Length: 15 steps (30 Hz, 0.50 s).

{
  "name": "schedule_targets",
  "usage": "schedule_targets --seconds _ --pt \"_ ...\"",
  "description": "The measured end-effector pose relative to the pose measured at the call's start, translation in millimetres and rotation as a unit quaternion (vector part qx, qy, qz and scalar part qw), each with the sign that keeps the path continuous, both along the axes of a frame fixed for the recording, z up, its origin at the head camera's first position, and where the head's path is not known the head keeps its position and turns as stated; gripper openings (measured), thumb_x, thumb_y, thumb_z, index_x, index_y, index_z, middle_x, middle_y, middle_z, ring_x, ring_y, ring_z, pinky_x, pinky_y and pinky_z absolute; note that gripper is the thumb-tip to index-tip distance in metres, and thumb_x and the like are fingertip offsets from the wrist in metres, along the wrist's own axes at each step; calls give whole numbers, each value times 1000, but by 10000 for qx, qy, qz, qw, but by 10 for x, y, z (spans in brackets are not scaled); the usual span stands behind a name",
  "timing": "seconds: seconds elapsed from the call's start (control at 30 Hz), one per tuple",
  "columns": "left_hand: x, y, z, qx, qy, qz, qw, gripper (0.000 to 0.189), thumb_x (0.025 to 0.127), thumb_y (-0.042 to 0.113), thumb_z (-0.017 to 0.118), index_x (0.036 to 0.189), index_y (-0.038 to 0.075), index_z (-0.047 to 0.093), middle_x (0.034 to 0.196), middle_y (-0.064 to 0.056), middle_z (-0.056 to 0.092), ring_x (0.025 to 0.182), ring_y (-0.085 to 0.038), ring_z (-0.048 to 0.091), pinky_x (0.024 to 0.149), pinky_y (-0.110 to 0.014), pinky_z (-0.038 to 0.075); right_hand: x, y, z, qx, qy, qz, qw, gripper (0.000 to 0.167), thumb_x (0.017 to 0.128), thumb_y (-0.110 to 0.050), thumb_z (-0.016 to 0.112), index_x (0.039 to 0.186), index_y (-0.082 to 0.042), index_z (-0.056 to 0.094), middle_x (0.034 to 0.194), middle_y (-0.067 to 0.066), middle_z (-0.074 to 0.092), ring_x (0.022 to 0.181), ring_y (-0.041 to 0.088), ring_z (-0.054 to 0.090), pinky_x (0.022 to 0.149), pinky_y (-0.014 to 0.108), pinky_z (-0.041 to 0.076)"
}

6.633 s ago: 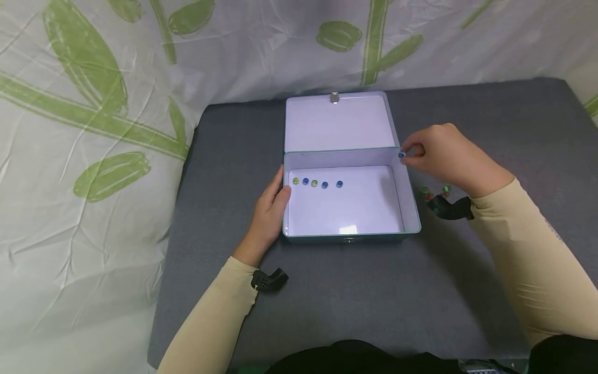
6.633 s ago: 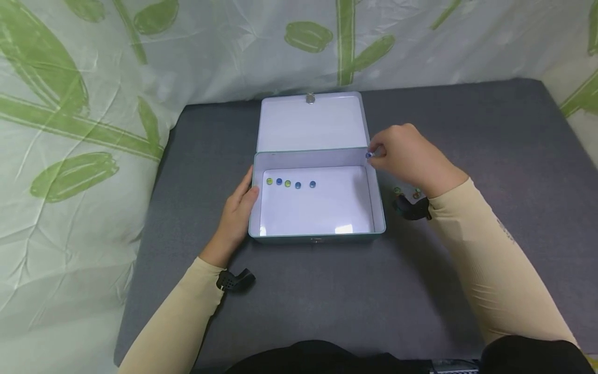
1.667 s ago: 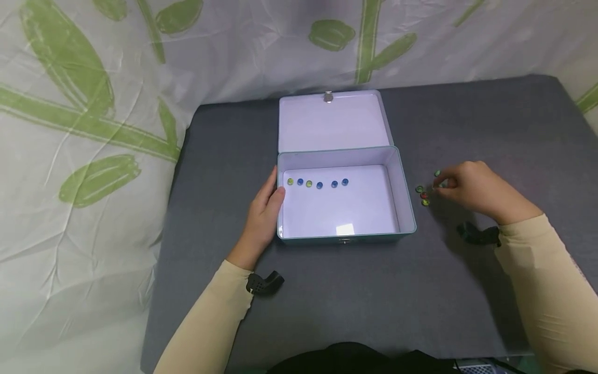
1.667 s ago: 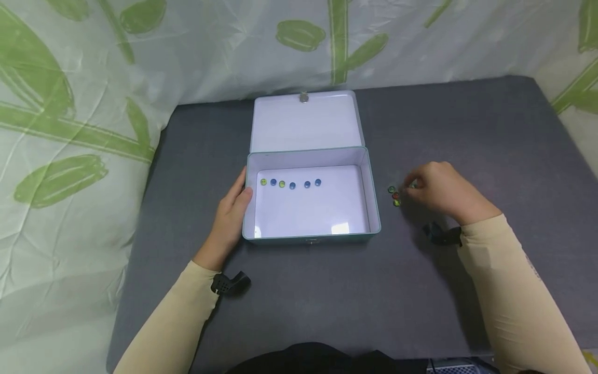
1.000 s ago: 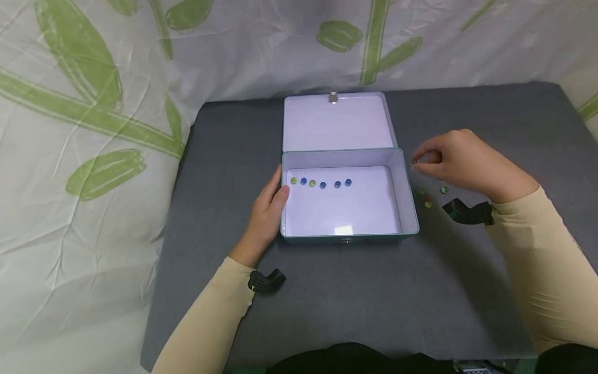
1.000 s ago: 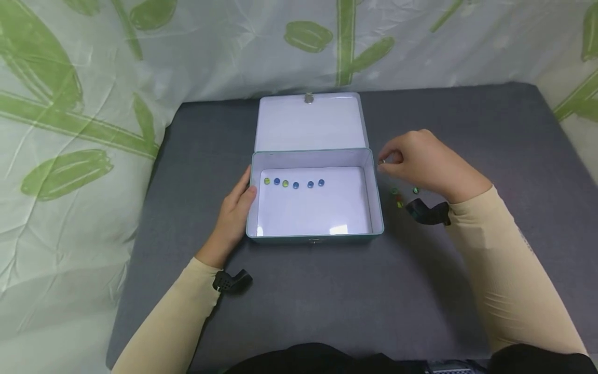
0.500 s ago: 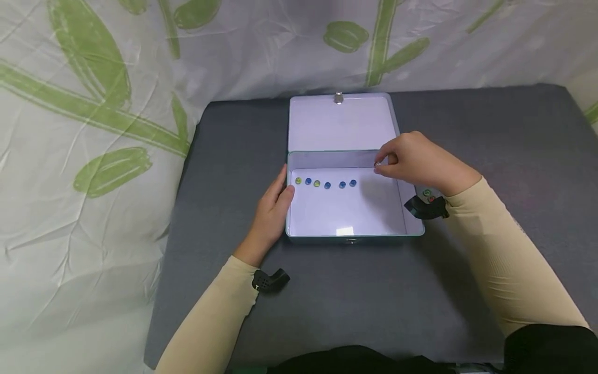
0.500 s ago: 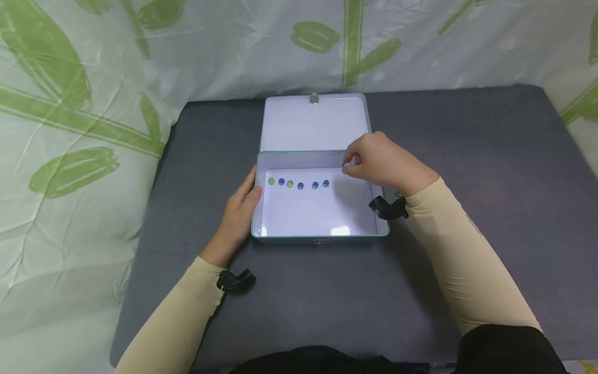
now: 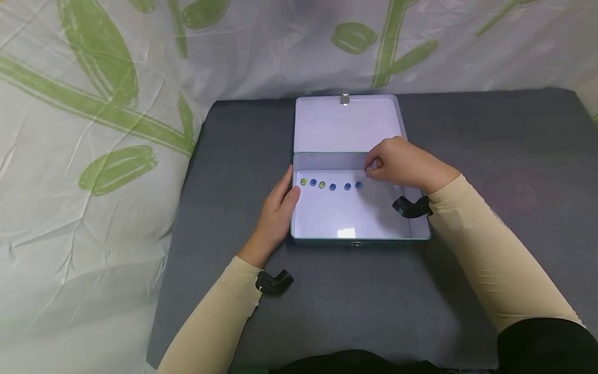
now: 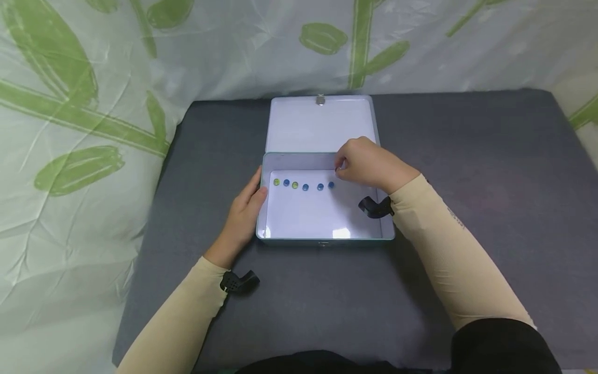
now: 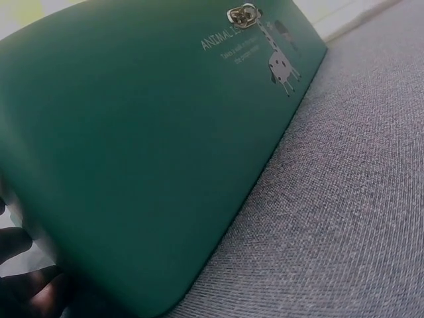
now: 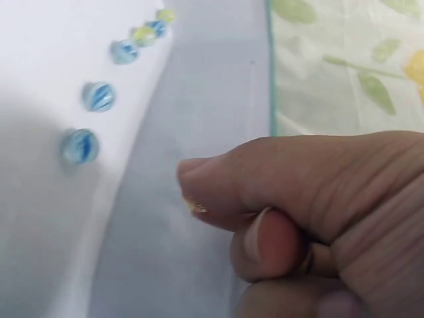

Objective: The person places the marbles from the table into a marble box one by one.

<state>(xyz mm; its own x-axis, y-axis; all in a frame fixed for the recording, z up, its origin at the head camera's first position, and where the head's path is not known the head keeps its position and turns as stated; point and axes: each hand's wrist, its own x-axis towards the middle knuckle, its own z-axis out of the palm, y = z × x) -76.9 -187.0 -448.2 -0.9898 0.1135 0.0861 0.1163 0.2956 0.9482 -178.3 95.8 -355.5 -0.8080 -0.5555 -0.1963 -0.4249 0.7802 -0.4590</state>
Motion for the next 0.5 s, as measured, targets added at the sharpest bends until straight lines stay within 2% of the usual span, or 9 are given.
schedule_targets --seconds 0.2,0.5 --pt "-1 -6 -22 -101 53 -39 9999 59 112 33 43 167 14 29 170 -3 33 157 -14 27 127 -43 25 -28 -18 -109 185 -93 91 9997 10 92 -2 71 95 -1 80 76 6 66 76 23 55 69 36 45" --pt "-15 -17 -12 -51 155 -104 9998 61 113 32 43 167 9 28 170 -6 33 157 -15 27 127 -44 24 -61 -38 -225 366 -191 159 9990 14 88 1 68 94 -1 81 93 12 75 81 25 59 76 40 49"
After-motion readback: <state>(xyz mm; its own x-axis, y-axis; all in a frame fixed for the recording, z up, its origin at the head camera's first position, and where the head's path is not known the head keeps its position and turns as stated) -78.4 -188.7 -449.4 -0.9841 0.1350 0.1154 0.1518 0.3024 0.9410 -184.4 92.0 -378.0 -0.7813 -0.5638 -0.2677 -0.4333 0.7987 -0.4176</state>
